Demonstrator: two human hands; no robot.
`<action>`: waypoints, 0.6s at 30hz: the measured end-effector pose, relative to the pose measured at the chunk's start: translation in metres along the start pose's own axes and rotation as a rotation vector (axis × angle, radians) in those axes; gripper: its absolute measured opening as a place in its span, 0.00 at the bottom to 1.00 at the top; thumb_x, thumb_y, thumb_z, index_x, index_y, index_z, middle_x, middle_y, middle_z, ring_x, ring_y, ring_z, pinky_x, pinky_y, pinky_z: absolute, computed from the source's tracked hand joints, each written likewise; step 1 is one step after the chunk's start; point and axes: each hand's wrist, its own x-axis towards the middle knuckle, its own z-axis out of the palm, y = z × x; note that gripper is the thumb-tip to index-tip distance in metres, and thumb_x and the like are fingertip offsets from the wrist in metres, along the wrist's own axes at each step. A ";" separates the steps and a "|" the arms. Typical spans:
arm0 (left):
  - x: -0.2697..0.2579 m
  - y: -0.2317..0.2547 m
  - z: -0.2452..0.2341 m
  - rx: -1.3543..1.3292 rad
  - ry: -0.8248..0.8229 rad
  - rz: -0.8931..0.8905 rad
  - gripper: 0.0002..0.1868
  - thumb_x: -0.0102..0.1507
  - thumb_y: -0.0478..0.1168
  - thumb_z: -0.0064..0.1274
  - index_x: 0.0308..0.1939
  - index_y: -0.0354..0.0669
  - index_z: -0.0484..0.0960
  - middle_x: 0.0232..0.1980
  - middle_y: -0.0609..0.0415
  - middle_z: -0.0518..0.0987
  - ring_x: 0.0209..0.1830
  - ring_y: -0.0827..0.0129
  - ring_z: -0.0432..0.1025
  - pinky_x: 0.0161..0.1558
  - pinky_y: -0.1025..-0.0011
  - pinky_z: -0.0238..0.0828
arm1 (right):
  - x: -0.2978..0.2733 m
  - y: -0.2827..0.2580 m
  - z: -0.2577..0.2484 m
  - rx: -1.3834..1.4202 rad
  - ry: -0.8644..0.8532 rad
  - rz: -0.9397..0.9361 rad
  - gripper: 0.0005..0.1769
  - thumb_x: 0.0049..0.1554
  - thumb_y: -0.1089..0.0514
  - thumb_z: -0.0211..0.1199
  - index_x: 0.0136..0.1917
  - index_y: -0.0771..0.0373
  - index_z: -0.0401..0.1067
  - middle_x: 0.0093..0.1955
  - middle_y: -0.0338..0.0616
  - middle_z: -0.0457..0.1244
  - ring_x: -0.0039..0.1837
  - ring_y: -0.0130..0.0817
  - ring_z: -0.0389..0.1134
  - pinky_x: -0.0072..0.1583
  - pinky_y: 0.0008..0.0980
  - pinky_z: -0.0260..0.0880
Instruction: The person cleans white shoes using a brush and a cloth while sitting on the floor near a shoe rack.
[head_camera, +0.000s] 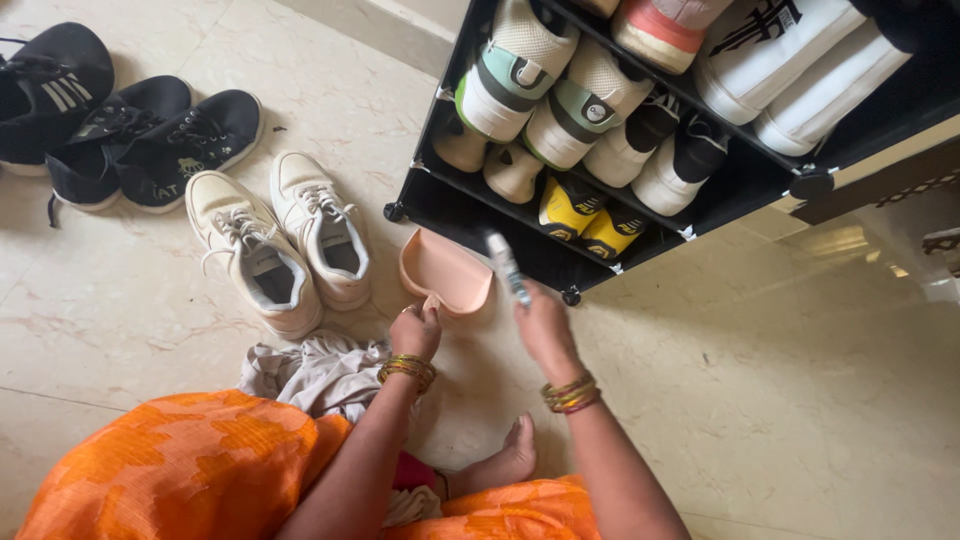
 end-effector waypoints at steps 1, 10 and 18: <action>0.000 0.000 -0.001 -0.028 0.006 0.008 0.21 0.65 0.48 0.51 0.55 0.38 0.83 0.50 0.35 0.83 0.54 0.45 0.77 0.57 0.58 0.72 | 0.003 0.006 -0.004 0.001 -0.001 0.001 0.20 0.56 0.61 0.58 0.61 0.64 0.71 0.46 0.60 0.70 0.48 0.57 0.73 0.49 0.49 0.73; 0.001 0.011 -0.010 0.008 -0.014 -0.005 0.19 0.65 0.49 0.51 0.53 0.41 0.85 0.50 0.38 0.83 0.54 0.46 0.77 0.57 0.58 0.72 | 0.021 0.068 0.016 -0.088 0.023 0.336 0.15 0.60 0.63 0.56 0.59 0.68 0.72 0.49 0.62 0.69 0.51 0.57 0.74 0.53 0.48 0.75; 0.011 -0.003 -0.003 0.013 -0.021 0.009 0.20 0.64 0.51 0.52 0.53 0.43 0.86 0.50 0.39 0.84 0.54 0.48 0.78 0.56 0.59 0.73 | 0.015 0.030 0.015 -0.175 0.010 0.137 0.25 0.60 0.60 0.56 0.70 0.65 0.65 0.52 0.66 0.67 0.53 0.58 0.72 0.55 0.47 0.75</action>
